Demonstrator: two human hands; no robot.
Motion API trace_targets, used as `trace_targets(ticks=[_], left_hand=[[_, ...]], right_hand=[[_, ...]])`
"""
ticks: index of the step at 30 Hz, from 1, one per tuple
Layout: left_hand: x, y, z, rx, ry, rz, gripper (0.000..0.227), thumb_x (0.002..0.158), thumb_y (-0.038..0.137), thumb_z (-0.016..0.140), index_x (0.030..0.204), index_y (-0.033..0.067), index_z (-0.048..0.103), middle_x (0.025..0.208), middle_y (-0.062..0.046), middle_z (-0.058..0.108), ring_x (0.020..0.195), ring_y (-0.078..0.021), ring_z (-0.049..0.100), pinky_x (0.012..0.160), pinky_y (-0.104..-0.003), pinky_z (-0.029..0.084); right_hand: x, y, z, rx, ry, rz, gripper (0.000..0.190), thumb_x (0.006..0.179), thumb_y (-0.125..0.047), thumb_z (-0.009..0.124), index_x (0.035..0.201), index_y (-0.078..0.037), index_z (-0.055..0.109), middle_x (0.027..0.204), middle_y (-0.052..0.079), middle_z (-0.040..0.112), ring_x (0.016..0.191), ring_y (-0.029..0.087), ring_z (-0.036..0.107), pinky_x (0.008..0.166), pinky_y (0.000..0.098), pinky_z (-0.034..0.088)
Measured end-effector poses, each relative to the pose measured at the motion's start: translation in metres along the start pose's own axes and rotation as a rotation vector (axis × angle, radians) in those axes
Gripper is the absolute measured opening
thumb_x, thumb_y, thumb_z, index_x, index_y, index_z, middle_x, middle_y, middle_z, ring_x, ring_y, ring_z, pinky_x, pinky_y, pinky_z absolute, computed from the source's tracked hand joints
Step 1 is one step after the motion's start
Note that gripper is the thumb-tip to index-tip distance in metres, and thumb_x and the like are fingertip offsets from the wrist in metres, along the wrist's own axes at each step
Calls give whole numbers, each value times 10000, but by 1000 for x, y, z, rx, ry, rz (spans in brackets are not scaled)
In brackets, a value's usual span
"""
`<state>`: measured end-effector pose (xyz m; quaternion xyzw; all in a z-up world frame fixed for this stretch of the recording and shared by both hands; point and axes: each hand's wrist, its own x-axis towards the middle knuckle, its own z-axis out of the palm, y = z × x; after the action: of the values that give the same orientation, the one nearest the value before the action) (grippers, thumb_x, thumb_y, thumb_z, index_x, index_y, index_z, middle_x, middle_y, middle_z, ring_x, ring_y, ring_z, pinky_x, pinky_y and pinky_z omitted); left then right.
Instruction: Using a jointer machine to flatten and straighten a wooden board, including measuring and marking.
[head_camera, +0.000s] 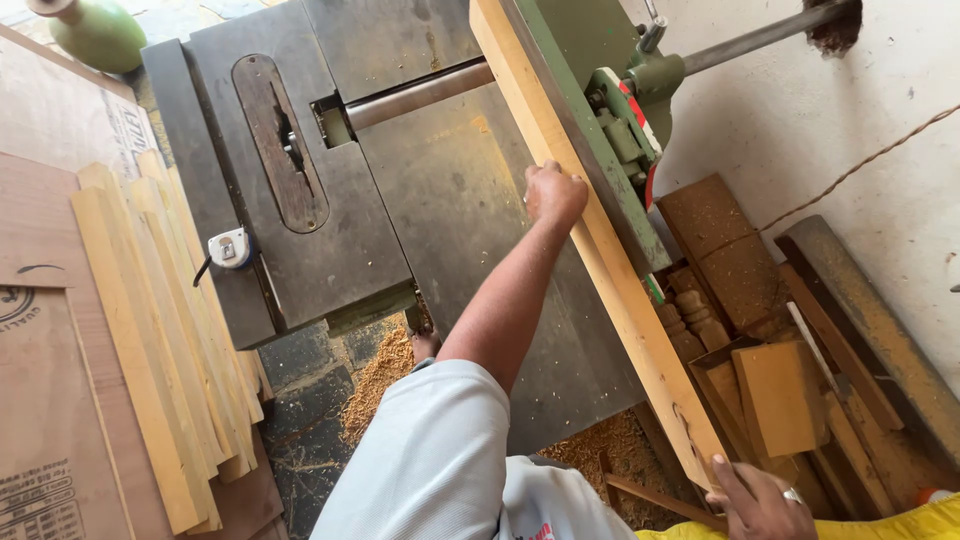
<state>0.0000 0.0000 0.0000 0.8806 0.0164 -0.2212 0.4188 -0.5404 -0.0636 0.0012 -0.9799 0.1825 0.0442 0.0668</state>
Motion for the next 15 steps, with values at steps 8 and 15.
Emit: trace_targets(ticks=[8, 15], left_hand=[[57, 23, -32, -12, -21, -24, 437, 911, 253, 669, 1315, 95, 620, 1404, -128, 507, 1239, -333, 603, 1060, -432, 496], [101, 31, -42, 1, 9, -41, 448, 882, 237, 656, 1311, 112, 620, 1413, -138, 505, 1228, -350, 609, 1043, -444, 507]], right_hand=[[76, -37, -23, -122, 17, -37, 582, 711, -282, 819, 1279, -237, 704, 1189, 43, 718, 1133, 230, 630, 1007, 414, 531], [126, -72, -41, -285, 29, -18, 495, 747, -405, 742, 1226, -281, 727, 1388, -77, 620, 1323, 301, 477, 1184, 616, 340]])
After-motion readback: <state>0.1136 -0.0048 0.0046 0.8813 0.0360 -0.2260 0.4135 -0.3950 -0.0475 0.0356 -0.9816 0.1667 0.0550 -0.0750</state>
